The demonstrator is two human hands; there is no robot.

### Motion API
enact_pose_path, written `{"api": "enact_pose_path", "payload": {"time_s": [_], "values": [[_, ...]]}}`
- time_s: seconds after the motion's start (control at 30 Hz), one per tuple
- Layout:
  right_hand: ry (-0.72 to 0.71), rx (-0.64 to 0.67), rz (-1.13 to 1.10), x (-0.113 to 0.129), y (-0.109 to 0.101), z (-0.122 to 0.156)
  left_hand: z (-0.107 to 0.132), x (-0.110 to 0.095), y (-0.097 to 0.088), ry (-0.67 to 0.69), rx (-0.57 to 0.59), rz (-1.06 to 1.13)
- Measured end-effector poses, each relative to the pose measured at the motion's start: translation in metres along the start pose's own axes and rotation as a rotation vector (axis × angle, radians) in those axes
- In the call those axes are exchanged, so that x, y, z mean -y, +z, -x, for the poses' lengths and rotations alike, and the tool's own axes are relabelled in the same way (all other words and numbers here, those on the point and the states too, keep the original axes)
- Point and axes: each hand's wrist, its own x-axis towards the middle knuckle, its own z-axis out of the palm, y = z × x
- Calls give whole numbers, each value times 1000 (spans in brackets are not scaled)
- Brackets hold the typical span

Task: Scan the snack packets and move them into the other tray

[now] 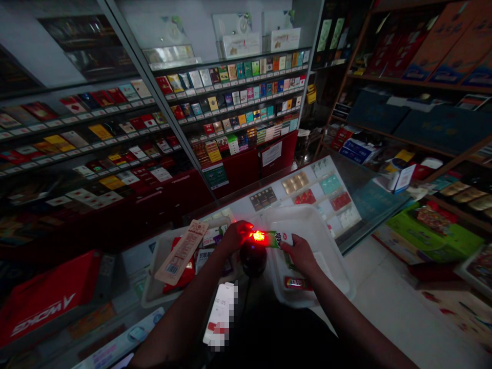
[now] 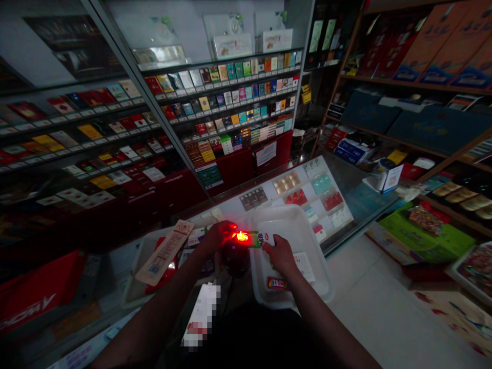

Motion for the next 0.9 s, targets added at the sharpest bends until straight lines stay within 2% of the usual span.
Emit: {"api": "enact_pose_path", "payload": {"time_s": [0.07, 0.17, 0.37, 0.53, 0.73, 0.9], "values": [[-8, 6, 8, 2, 0, 2, 1, -3, -1, -38, 11, 15], [-97, -8, 40, 5, -2, 3, 2, -6, -1, -89, 13, 62], [-206, -80, 134, 5, -3, 3, 0, -1, 3, -61, -22, 66], [-189, -90, 149, 7, -2, 3, 0, -1, 0, 7, -40, 25], [-146, -47, 64, 5, -1, 0, 3, -4, 1, -114, 22, 206], [-96, 3, -23, 5, -1, 1, 2, 0, 4, -138, 15, 230]]}}
